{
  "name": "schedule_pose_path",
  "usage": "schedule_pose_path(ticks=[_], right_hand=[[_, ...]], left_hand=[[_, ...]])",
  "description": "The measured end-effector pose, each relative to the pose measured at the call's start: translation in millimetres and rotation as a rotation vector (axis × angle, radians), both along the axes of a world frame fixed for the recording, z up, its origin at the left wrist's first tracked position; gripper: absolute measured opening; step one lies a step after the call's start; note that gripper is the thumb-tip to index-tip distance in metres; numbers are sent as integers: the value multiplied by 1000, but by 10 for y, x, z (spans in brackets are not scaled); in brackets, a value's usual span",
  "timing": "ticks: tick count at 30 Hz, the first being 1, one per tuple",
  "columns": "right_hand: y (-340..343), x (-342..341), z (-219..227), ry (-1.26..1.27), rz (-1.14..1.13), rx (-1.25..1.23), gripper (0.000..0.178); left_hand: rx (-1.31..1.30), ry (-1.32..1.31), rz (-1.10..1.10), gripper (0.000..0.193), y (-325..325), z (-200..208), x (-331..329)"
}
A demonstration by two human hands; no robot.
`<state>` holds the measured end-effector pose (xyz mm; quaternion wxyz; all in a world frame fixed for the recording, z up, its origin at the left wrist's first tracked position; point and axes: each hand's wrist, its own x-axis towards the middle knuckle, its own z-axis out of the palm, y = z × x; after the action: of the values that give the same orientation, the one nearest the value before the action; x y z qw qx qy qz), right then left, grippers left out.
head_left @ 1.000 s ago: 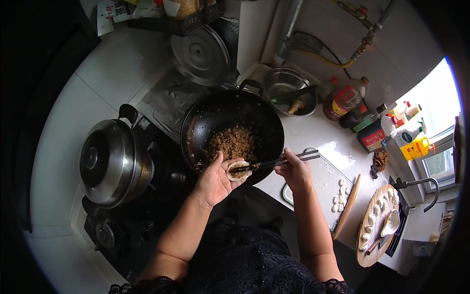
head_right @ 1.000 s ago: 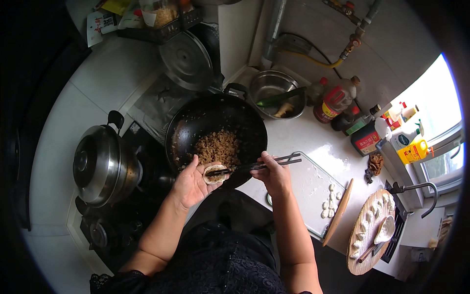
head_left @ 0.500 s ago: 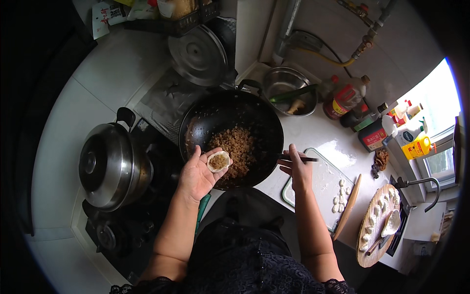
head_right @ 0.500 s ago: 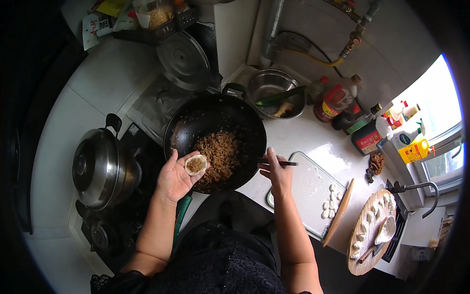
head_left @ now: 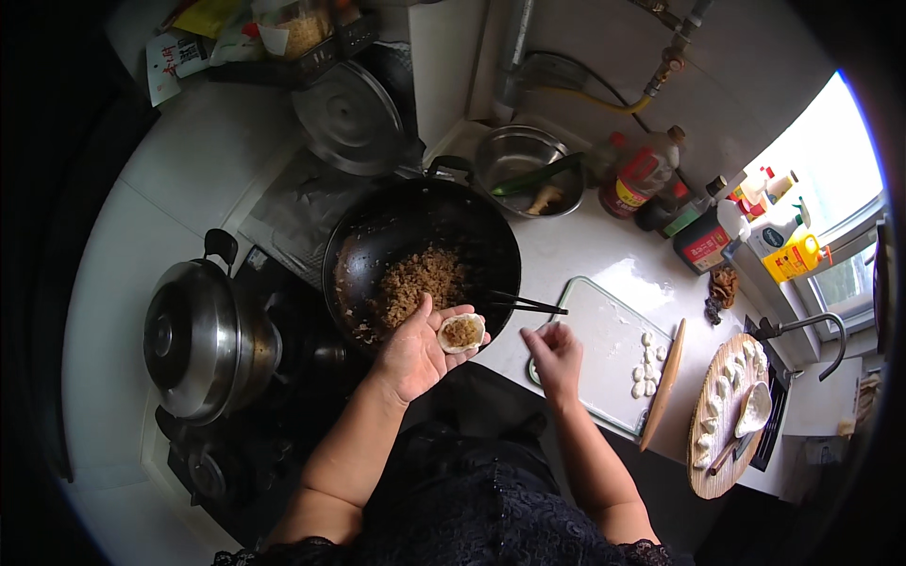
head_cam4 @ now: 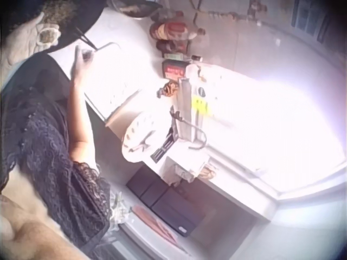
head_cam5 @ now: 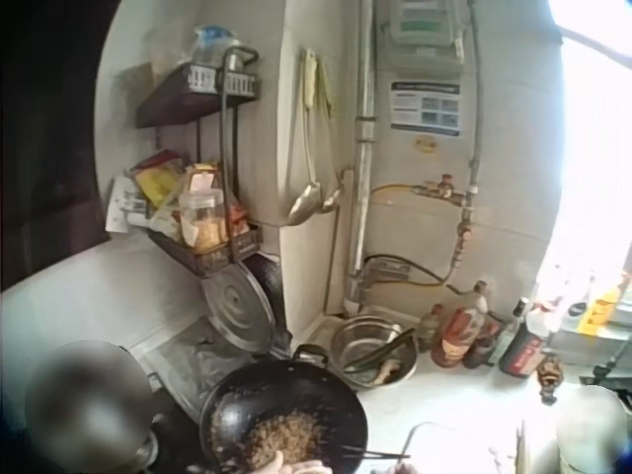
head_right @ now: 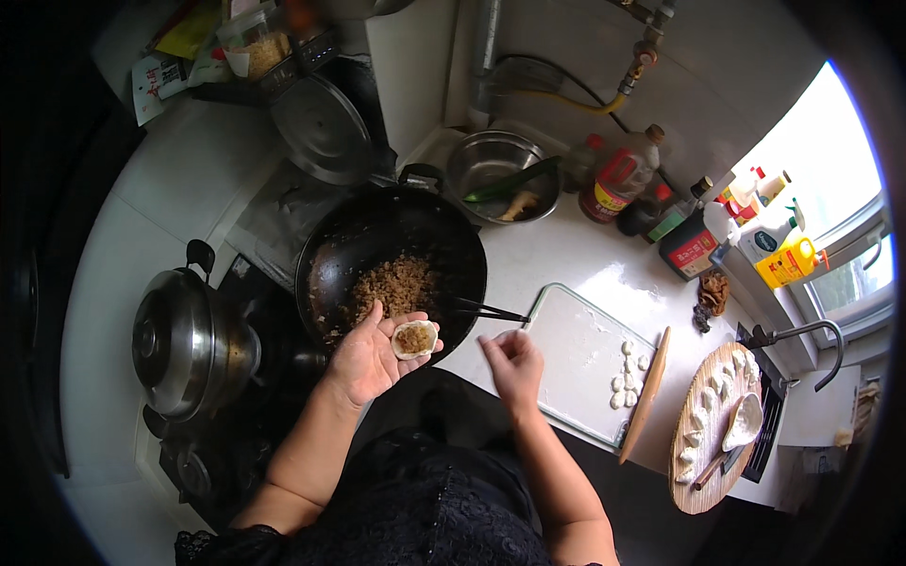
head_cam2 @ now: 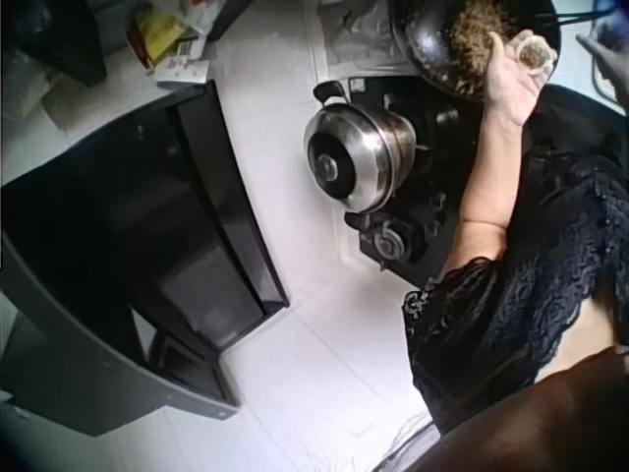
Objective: The person prepares dumplings by filling dough wrappers with a meat mixture from a wok, folding them, and placing them on a wooden tray. They also roll out small dough balls into flat circular wrappers using a rolling pin on a floured cutting board.
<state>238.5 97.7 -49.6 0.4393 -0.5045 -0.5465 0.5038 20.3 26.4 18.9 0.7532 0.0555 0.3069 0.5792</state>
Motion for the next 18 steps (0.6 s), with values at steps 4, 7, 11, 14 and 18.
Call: schedule_pose_path(ticks=[4, 7, 11, 14, 18], right_hand=[[-208, -191, 613, -335, 345, 695, 30], [-165, -315, 614, -398, 390, 905, 36], [-103, -426, 641, -386, 479, 869, 29], [-59, -542, 656, -241, 520, 680, 24], [-11, -719, 706, -206, 547, 553, 21]], left_hand=[[17, -18, -37, 66, 35, -17, 37], [47, -17, -65, 66, 31, 9, 71], [50, 18, -52, 66, -11, -14, 18], [48, 51, -22, 64, -77, -61, -33], [98, 179, 2, 50, -165, -33, -108]])
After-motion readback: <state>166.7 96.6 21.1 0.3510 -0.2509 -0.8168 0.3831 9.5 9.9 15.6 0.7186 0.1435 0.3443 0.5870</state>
